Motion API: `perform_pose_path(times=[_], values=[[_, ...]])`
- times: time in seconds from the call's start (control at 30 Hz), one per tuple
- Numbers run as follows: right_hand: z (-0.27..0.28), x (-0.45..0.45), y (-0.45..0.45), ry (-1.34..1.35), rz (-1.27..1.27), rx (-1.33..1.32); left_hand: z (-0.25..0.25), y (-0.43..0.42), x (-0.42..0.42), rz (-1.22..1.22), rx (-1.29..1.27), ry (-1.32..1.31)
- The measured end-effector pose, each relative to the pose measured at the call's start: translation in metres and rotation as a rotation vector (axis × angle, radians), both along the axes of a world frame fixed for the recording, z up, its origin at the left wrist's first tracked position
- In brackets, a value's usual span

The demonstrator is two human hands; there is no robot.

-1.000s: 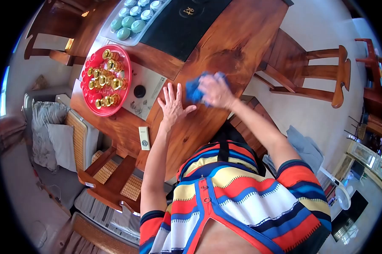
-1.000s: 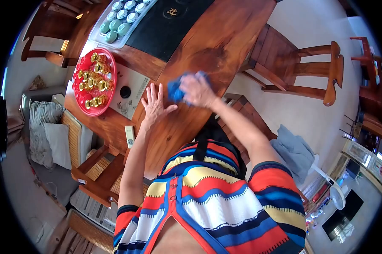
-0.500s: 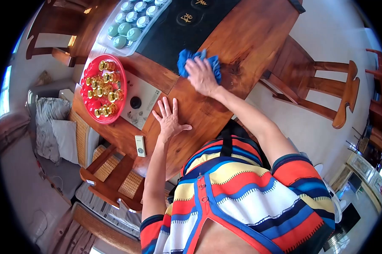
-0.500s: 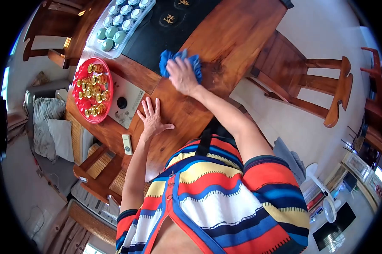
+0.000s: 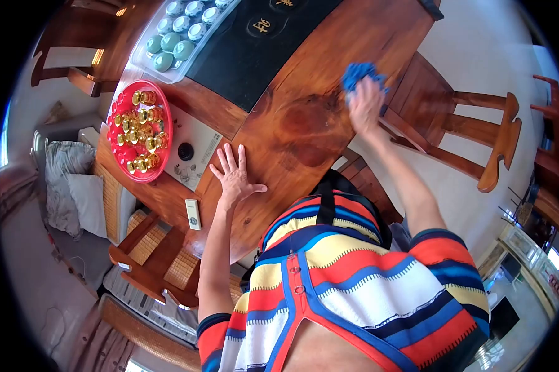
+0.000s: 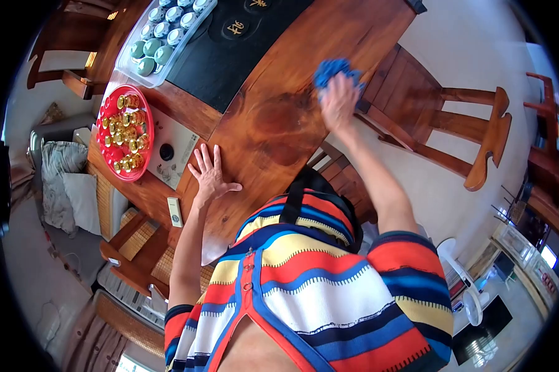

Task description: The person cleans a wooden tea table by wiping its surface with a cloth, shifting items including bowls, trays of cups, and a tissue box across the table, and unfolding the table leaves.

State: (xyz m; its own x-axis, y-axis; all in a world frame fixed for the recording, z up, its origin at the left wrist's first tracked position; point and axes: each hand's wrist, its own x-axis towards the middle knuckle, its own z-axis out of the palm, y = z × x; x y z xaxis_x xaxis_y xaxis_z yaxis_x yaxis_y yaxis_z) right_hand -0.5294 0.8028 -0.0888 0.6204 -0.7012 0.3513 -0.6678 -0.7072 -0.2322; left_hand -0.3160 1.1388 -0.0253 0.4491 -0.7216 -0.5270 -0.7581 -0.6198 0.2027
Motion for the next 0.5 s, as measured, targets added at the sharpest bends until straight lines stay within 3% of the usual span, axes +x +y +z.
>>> perform_pose_path(times=[0.13,0.2,0.23,0.3,0.33,0.37,0.4,0.43,0.5], values=[[0.025,-0.005,0.112,0.077,0.521,0.253,0.005,-0.004,0.001,0.009,0.035,-0.003],[0.038,-0.005,0.106,0.153,0.73,0.265,0.009,-0.006,0.0,0.004,0.074,-0.002],[0.032,-0.005,0.084,0.098,0.754,0.115,0.008,-0.006,0.0,0.011,0.074,-0.004],[0.039,0.006,0.021,-0.146,0.64,0.101,0.007,-0.005,0.001,0.008,0.064,0.007],[0.03,0.005,-0.011,-0.133,0.493,-0.004,0.008,-0.003,0.001,0.016,0.068,0.005],[0.033,0.0,-0.042,0.007,0.296,0.14,0.008,-0.004,0.001,0.016,0.069,0.004],[0.014,-0.004,-0.067,0.037,0.099,-0.055,0.009,-0.005,0.002,0.012,0.069,0.004],[0.008,-0.005,-0.089,0.025,-0.037,-0.025,0.01,-0.006,0.002,0.015,0.066,0.005],[-0.005,0.003,-0.105,0.0,-0.146,-0.061,0.012,-0.008,0.002,0.014,0.094,0.006]])
